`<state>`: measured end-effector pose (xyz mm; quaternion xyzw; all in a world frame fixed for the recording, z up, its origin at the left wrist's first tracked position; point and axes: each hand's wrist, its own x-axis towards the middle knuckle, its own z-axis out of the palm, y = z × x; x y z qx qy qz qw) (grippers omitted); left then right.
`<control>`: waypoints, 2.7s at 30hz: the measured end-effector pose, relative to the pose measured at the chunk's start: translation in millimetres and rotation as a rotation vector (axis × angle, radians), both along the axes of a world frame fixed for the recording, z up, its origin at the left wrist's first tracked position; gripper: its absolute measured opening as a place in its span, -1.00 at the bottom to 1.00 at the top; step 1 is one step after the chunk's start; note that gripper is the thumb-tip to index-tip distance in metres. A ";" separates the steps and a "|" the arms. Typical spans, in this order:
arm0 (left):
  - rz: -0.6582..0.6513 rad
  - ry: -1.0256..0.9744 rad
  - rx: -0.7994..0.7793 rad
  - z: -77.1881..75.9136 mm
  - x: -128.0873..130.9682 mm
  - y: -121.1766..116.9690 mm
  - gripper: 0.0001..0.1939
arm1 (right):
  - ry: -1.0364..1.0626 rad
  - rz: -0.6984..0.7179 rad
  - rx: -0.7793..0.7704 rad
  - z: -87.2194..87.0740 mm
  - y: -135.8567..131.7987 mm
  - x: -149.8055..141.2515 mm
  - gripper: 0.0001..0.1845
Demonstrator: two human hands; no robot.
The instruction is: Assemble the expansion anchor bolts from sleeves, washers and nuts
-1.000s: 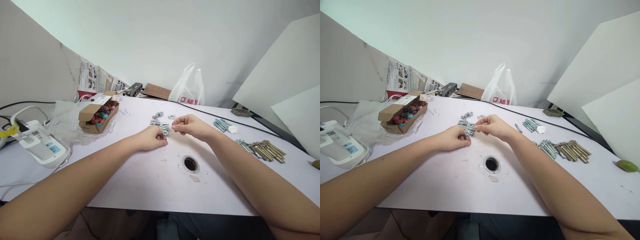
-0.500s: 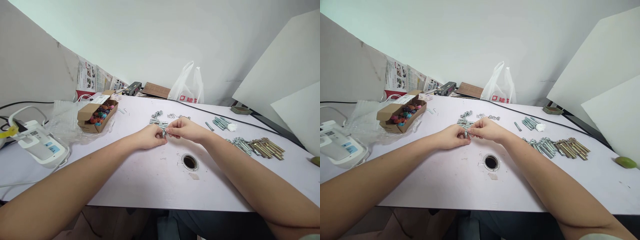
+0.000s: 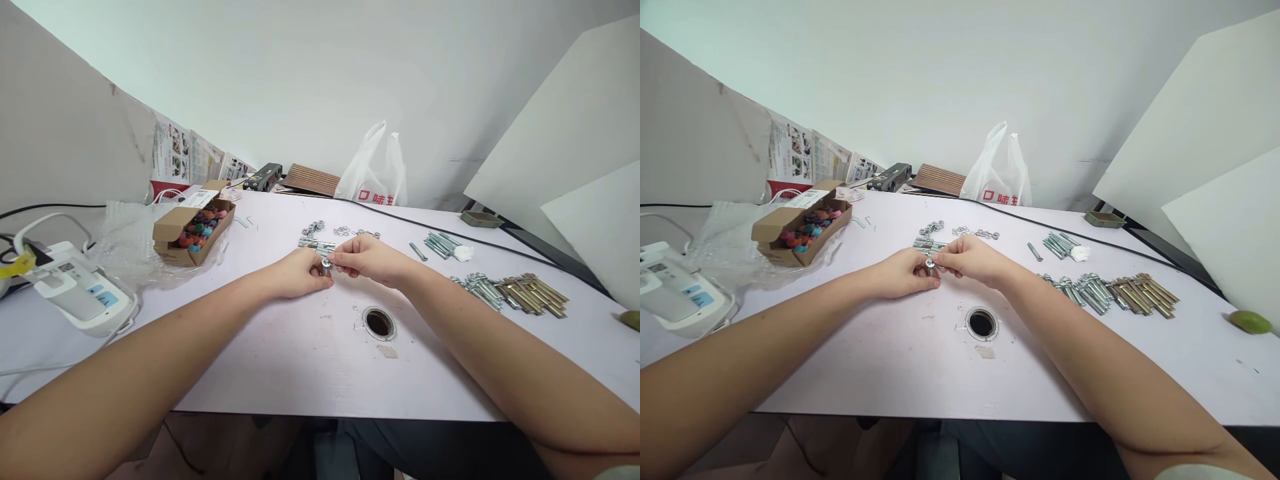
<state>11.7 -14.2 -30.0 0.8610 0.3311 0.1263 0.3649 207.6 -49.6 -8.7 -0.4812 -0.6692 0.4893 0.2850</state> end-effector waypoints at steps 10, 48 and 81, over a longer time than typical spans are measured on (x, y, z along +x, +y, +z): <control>0.005 0.003 0.018 1.5 0.5 -2.1 -0.80 | 0.069 -0.123 0.025 6.0 -3.2 -4.2 -0.68; -0.031 0.025 -0.016 -0.4 -3.5 -2.0 -0.79 | -0.576 -0.441 0.250 -20.0 42.6 24.2 -0.75; -0.063 0.025 0.025 4.0 -4.5 -3.2 -0.82 | -0.351 0.108 0.177 41.5 3.9 3.6 -0.84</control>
